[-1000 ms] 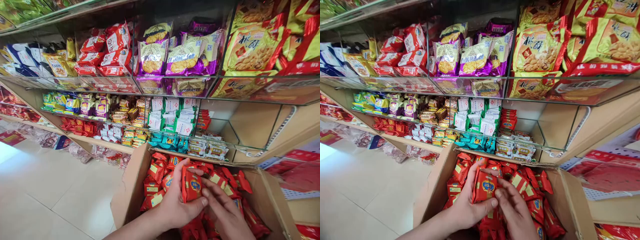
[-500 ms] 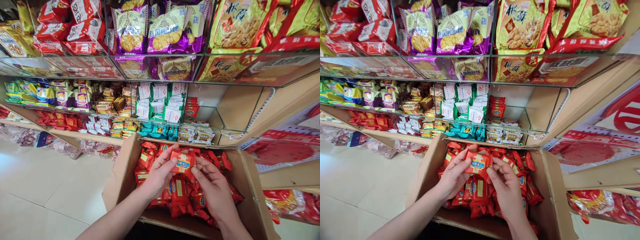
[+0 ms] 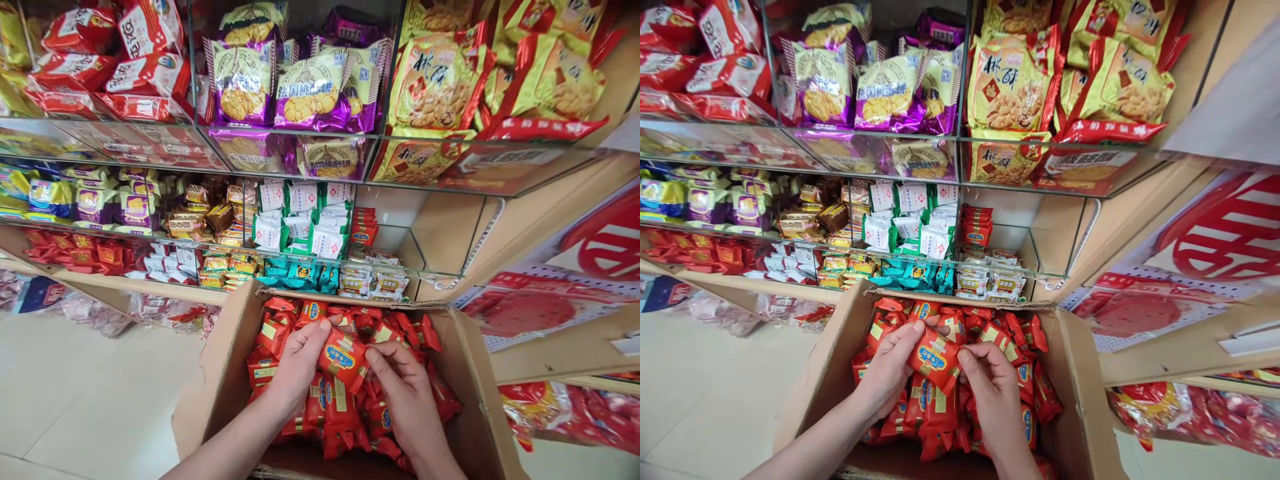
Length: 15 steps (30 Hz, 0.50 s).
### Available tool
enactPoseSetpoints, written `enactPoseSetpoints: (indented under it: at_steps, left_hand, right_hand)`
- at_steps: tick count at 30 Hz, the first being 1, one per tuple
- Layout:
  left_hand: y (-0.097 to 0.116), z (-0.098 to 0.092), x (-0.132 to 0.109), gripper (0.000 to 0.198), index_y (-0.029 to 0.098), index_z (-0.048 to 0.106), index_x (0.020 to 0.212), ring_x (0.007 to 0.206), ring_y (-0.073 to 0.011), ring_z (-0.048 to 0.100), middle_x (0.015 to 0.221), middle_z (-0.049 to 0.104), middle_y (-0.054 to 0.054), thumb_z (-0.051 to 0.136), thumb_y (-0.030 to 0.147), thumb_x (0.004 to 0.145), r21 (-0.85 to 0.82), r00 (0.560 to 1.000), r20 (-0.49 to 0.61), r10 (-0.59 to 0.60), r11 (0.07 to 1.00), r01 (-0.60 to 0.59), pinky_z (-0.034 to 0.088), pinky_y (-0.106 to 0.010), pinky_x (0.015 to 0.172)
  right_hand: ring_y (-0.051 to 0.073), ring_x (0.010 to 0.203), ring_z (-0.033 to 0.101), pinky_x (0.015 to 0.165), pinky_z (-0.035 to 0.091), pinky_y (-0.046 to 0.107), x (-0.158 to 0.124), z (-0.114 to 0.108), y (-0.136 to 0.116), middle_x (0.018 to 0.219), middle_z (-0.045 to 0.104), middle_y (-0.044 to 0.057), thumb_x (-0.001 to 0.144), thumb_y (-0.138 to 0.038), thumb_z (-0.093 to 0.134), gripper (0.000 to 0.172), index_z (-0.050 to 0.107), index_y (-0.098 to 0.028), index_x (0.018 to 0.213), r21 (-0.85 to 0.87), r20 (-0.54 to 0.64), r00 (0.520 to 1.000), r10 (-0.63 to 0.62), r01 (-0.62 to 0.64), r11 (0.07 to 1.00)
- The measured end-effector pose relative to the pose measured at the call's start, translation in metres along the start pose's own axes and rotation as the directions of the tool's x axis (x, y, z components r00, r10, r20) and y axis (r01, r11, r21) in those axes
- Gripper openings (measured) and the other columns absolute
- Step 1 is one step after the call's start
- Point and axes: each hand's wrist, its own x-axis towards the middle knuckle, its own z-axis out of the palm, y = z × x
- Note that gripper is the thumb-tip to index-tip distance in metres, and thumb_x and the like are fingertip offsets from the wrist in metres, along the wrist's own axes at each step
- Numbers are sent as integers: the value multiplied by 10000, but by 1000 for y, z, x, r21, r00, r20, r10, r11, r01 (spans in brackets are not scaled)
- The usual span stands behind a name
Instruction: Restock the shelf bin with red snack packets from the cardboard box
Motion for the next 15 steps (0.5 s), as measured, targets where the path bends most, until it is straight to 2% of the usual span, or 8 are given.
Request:
enactPoseSetpoints:
  at_steps: [3,6,10,12,15]
  left_hand:
    - [0,2,-1,221,153,670,895,779,-183,654,822,718,-37,610,327,772,-48,1000,-8,-1,999,0,498,-262,695]
    - [1,5,-3,202,137,642,884,781,-184,656,821,710,-54,602,306,781,-106,998,6,-60,993,60,499,-270,701]
    - [-1,6,-4,234,199,525,946,704,-149,657,771,687,1,650,250,754,-135,985,92,-145,978,156,495,-289,691]
    - [-4,5,-3,325,225,467,936,649,-124,643,715,659,45,695,187,708,-114,984,105,-143,981,155,485,-269,663]
    - [-6,4,-1,350,223,434,895,611,-104,606,702,627,54,710,202,682,-15,994,41,-103,994,104,458,-225,594]
  right_hand:
    - [109,636,505,606,436,222,-3,4,0,679,594,-25,700,-351,672,158,616,-204,711,69,-46,998,-48,51,996]
    - [113,643,513,611,440,231,-2,8,-2,678,590,-25,682,-333,687,151,610,-204,694,155,-109,993,-50,67,986]
    - [123,678,538,636,452,252,2,7,-1,698,591,-27,662,-312,704,142,610,-219,715,267,-193,980,-41,92,959]
    - [120,683,539,631,452,246,3,3,0,699,589,-34,674,-306,697,128,611,-229,730,275,-178,983,-40,89,957]
    - [120,666,544,616,463,250,3,-4,0,716,599,-24,697,-319,677,125,617,-221,748,160,-113,993,-32,50,986]
